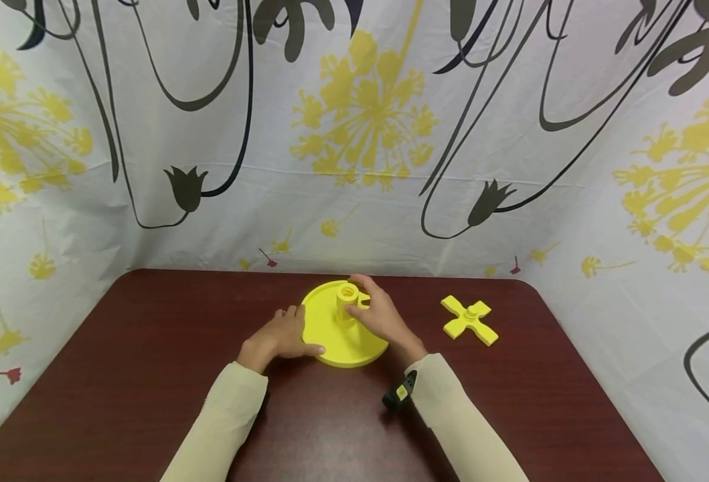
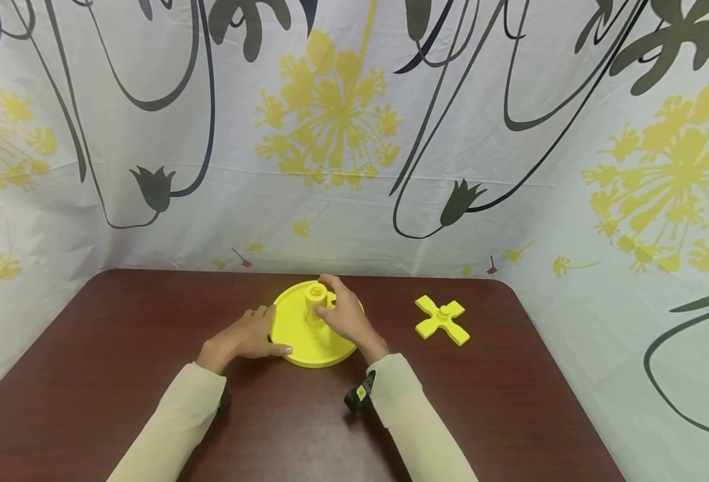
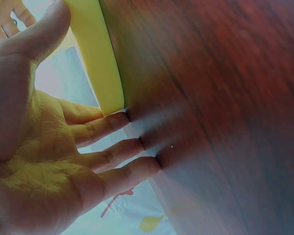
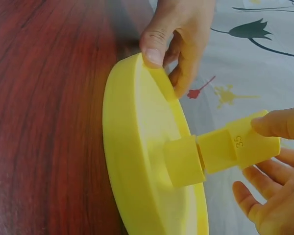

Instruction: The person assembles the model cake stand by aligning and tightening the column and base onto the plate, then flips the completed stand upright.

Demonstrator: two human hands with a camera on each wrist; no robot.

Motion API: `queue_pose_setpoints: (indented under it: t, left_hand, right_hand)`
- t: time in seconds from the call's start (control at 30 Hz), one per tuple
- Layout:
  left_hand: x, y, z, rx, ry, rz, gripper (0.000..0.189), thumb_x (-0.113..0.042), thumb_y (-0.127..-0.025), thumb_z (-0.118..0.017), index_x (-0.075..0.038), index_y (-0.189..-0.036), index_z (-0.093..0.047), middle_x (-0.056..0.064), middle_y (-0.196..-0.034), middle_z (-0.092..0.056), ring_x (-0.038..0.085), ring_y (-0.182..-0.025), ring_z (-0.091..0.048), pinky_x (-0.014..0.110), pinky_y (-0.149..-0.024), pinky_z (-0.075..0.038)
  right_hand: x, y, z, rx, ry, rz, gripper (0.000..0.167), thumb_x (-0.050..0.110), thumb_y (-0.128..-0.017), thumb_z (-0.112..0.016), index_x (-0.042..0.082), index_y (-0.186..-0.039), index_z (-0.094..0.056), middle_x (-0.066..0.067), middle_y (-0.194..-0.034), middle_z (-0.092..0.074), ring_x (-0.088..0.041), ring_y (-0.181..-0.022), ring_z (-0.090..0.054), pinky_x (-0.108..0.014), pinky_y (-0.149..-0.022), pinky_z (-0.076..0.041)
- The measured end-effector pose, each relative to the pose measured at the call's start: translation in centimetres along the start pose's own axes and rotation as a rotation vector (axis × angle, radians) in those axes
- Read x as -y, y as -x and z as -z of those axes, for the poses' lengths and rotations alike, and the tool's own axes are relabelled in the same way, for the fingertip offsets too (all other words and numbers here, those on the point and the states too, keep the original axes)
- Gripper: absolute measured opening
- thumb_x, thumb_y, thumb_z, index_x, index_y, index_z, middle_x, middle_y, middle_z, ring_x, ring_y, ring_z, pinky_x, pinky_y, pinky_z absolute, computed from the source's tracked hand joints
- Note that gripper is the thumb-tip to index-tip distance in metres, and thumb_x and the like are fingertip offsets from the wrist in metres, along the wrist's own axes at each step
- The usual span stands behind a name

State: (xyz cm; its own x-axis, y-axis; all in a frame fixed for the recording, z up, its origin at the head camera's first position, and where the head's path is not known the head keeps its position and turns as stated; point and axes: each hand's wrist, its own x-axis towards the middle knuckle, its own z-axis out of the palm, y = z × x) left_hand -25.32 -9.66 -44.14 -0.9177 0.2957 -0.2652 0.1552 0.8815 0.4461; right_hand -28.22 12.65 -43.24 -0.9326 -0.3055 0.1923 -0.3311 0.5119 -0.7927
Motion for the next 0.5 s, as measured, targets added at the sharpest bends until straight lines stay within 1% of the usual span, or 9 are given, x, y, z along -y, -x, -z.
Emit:
queue_pose_setpoints:
  t: [0.17,0.33,0.5]
  left_hand:
    - [-0.01,0.0,0.07,0.004,0.006,0.002,0.108,-0.056,-0.083,-0.074,0.004,-0.155,-0.021,0.025,-0.149,-0.035,0.043,-0.138,-0.034,0.054,-0.107,-0.039]
    - [0.01,0.02,0.09,0.003,0.006,0.002,0.107,-0.055,-0.083,-0.074,0.004,-0.155,-0.021,0.025,-0.149,-0.035,0.043,-0.138,-0.033,0.054,-0.106,-0.039]
    - [-0.01,-0.05,0.04,-0.001,0.003,0.003,0.107,-0.055,-0.083,-0.074,0.004,-0.155,-0.022,0.025,-0.149,-0.035,0.043,-0.137,-0.034,0.054,-0.106,-0.039]
  right_hand:
    - [0.03,-0.02,0.03,-0.001,0.002,0.02,0.056,0.004,-0.091,-0.069,0.005,-0.143,-0.048,-0.015,-0.14,-0.055,-0.031,-0.126,-0.054,-0.051,-0.101,-0.047]
    - [0.14,0.01,-0.13,-0.017,-0.002,-0.004,0.055,0.005,-0.09,-0.071,0.005,-0.141,-0.051,-0.015,-0.135,-0.058,-0.03,-0.123,-0.057,-0.05,-0.097,-0.05]
    - [0.07,-0.11,-0.48,-0.046,0.023,-0.022,0.055,0.007,-0.089,-0.074,0.003,-0.139,-0.052,-0.016,-0.131,-0.06,-0.03,-0.121,-0.058,-0.05,-0.096,-0.051]
